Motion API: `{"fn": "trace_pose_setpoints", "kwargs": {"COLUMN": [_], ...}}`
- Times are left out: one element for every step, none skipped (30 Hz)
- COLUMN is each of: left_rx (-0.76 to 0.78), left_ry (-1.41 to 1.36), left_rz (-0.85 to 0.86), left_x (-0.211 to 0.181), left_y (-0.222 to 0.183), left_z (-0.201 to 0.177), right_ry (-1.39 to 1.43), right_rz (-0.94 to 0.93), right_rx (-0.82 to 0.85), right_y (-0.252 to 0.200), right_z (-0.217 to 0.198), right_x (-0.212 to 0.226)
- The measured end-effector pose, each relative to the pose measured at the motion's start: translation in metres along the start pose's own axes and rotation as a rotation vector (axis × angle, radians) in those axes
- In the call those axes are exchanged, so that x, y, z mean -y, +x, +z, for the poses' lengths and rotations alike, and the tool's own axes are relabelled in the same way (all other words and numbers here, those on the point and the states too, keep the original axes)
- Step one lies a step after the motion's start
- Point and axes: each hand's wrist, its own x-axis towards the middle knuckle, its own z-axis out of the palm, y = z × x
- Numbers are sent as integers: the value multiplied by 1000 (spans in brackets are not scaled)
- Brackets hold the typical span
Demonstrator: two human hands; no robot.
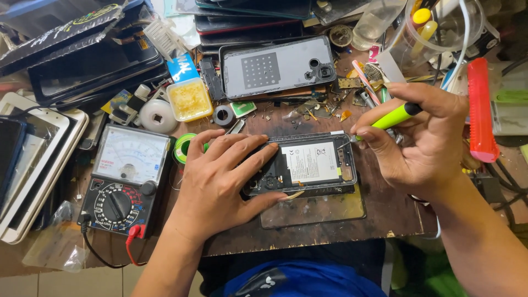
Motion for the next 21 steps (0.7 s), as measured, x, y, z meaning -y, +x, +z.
{"fn": "trace_pose_setpoints", "kwargs": {"left_rx": [0, 3, 4, 4, 5, 6, 6, 3, 0, -1, 0, 2, 1, 1, 0, -2, -5, -9, -11, -15, -20], "left_ry": [0, 0, 1, 1, 1, 1, 2, 0, -3, -4, -3, -3, -2, -4, -6, -6, -6, -7, -6, -12, -18], "left_rz": [0, 0, 0, 0, -2, -4, -5, -4, -3, -3, -3, -2, -3, 0, 3, 3, 2, 0, -2, 0, 2], "left_x": [0, 0, 0, 0, 0, 0, 0, 0, 0, 0, 0, 0, 0, 0, 0, 0, 0, 0, 1, 1, 1], "left_y": [0, 0, 0, 0, 0, 0, 0, 0, 0, 0, 0, 0, -1, -1, 0, -1, -1, -1, -2, -2, -2], "left_z": [0, 0, 0, 0, 0, 0, -1, -1, 0, 0, 0, 0, 0, 0, 0, 0, 0, 1, 1, 1, 1], "right_ry": [0, -21, -42, -43, -64, -85, -85, -126, -169, -170, -238, -306, -305, -342, -379, -380, -375, -370, -369, -263, -157], "right_rz": [1, -21, -43, -42, -73, -103, -104, -148, -191, -191, -217, -242, -243, -275, -308, -309, -315, -322, -323, -259, -192], "right_rx": [0, 10, 20, 20, 25, 30, 30, 53, 77, 77, 59, 41, 41, 37, 32, 33, 27, 22, 23, -54, -128], "right_y": [-1, -2, -3, -3, -3, -2, -2, -2, -2, -3, -4, -6, -5, -4, -3, 0, 4, 8, 9, 10, 11], "right_z": [-1, -2, -3, -4, -4, -5, -5, -6, -7, -7, -6, -6, -5, -4, -4, -3, -3, -2, 0, 3, 5], "right_x": [-2, -3, -5, -6, -8, -9, -9, -10, -10, -9, -9, -9, -8, -7, -6, -2, 1, 5, 7, 10, 13]}}
